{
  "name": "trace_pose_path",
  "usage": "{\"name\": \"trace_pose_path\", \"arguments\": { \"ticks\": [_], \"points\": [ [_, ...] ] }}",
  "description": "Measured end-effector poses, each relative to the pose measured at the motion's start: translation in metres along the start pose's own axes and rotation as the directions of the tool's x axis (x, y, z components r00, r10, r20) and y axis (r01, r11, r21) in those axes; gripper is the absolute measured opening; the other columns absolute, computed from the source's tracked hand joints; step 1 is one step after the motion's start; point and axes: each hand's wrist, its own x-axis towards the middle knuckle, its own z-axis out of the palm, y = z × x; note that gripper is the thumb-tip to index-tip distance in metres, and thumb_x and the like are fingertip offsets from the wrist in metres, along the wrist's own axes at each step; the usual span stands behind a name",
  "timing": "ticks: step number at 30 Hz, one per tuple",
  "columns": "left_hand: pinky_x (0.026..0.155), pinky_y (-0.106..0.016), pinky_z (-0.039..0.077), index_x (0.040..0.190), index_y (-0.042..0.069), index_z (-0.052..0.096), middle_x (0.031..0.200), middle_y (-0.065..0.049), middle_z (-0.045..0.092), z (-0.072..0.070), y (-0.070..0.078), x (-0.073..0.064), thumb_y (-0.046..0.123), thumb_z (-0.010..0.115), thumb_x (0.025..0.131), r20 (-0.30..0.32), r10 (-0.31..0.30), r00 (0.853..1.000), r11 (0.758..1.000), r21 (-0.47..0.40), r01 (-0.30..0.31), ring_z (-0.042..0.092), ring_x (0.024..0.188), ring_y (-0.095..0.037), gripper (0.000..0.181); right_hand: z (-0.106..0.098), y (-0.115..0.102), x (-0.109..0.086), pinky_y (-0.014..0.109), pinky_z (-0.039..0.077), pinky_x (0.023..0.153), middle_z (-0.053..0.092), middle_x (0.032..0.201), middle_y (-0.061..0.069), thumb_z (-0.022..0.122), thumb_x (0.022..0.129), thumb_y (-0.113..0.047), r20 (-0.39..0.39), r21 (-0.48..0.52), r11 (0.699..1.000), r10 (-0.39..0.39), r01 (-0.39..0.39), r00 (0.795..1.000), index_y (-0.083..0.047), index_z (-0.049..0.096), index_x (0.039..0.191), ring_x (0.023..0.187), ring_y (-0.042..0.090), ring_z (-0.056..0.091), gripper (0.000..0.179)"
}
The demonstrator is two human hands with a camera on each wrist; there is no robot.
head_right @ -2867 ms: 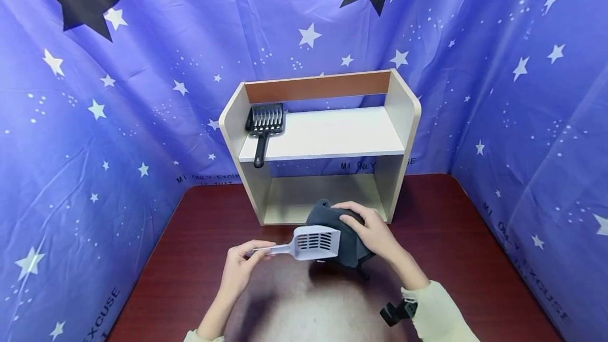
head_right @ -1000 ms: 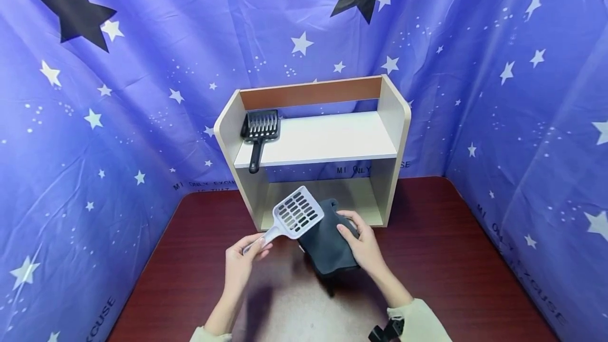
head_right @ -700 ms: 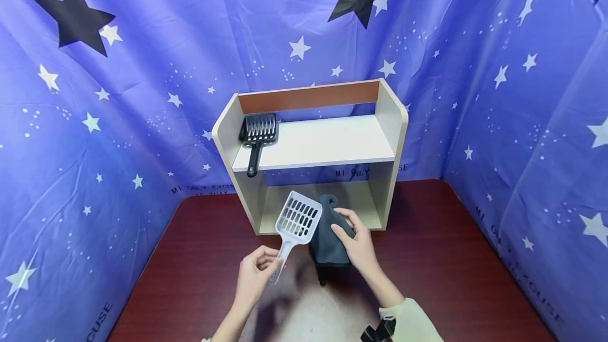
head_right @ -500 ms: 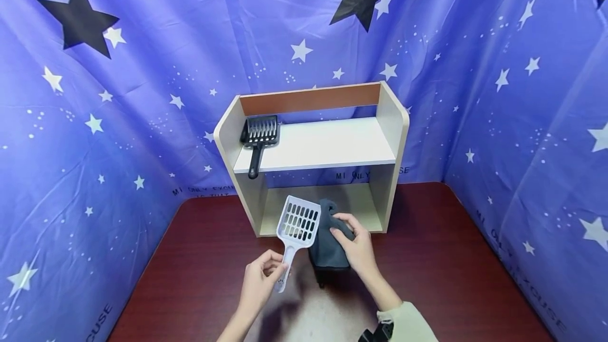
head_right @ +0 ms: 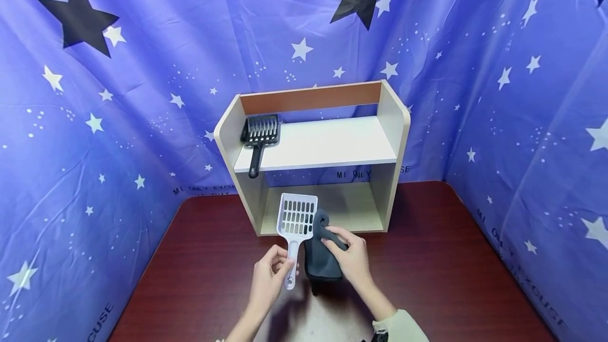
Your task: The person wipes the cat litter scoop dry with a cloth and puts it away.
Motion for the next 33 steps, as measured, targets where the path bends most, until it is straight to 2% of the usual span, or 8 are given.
{"name": "trace_pose_path", "arguments": {
  "ticks": [3,10,15,18,22,27,31,33],
  "points": [
    [0.055,-0.02,0.058,0.089,0.0,0.059,0.078,-0.02,0.074,0.002,0.001,0.002,-0.002,0.069,0.087,-0.012,-0.002,1.0,1.0,0.01,0.002,0.071,0.061,-0.015,0.011,0.005,0.003,-0.004,0.023,0.06,0.055,0.074,0.088,0.025,0.075,0.083,0.002,-0.006,0.031,0.999,-0.012,0.012,1.0,0.004,0.071,0.108,0.066,0.003,0.071,0.025],
    [0.055,-0.015,0.052,0.087,0.006,0.058,0.074,-0.009,0.072,0.007,0.005,0.008,-0.001,0.07,0.086,-0.054,0.025,0.998,0.986,0.168,-0.016,0.06,0.061,0.002,0.014,0.014,0.007,-0.01,0.021,0.06,0.056,0.074,0.087,0.027,0.075,0.082,0.004,-0.015,0.031,0.996,-0.08,0.08,0.997,0.004,0.071,0.104,0.069,0.001,0.072,0.022],
    [0.056,-0.014,0.05,0.085,0.007,0.057,0.072,-0.005,0.069,0.01,0.005,0.007,-0.002,0.071,0.084,-0.067,0.063,0.996,0.974,0.223,-0.046,0.054,0.062,0.004,0.017,0.018,0.005,-0.014,0.018,0.06,0.057,0.075,0.087,0.024,0.075,0.082,0.005,-0.02,-0.013,0.999,-0.053,0.052,0.998,0.001,0.072,0.104,0.07,-0.001,0.071,0.023],
    [0.057,-0.013,0.049,0.085,0.007,0.056,0.073,-0.004,0.068,0.014,0.005,0.007,-0.003,0.071,0.084,-0.053,0.081,0.995,0.97,0.236,-0.066,0.054,0.063,0.004,0.018,0.019,-0.003,-0.019,0.016,0.059,0.058,0.075,0.086,0.024,0.075,0.081,0.006,-0.004,-0.064,0.996,-0.068,0.067,0.998,0.001,0.072,0.102,0.072,-0.003,0.07,0.021],
    [0.056,-0.012,0.048,0.086,0.007,0.057,0.074,-0.004,0.07,0.017,0.005,0.009,-0.001,0.072,0.086,-0.015,0.117,0.993,0.958,0.264,-0.109,0.054,0.063,0.003,0.017,0.019,-0.014,-0.024,0.013,0.058,0.06,0.075,0.085,0.024,0.075,0.08,0.009,0.023,-0.112,0.985,-0.129,0.131,0.991,0.003,0.071,0.098,0.076,-0.005,0.069,0.019],
    [0.055,-0.012,0.048,0.086,0.007,0.058,0.073,-0.004,0.071,0.015,0.005,0.01,-0.001,0.072,0.084,-0.023,0.143,0.989,0.95,0.285,-0.131,0.054,0.061,0.004,0.017,0.013,0.0,-0.022,0.011,0.055,0.06,0.077,0.081,0.014,0.077,0.078,0.007,0.097,-0.179,0.95,-0.24,0.254,0.966,-0.005,0.072,0.096,0.075,-0.008,0.065,0.022],
    [0.055,-0.014,0.05,0.086,0.007,0.059,0.074,-0.006,0.073,0.007,0.007,0.011,0.0,0.072,0.085,-0.048,0.104,0.993,0.965,0.246,-0.089,0.057,0.061,0.003,0.015,-0.001,0.006,-0.021,0.008,0.053,0.067,0.078,0.085,0.006,0.079,0.078,0.003,0.168,-0.225,0.901,-0.339,0.371,0.926,-0.013,0.073,0.099,0.077,-0.004,0.067,0.026],
    [0.055,-0.016,0.053,0.087,0.007,0.06,0.076,-0.009,0.074,0.001,0.01,0.011,0.0,0.072,0.086,-0.056,0.059,0.997,0.981,0.189,-0.047,0.061,0.061,0.0,0.014,-0.009,0.005,-0.02,0.008,0.054,0.072,0.078,0.091,0.004,0.078,0.08,0.001,0.192,-0.221,0.893,-0.353,0.391,0.916,-0.015,0.074,0.102,0.082,0.0,0.069,0.027]
  ]
}}
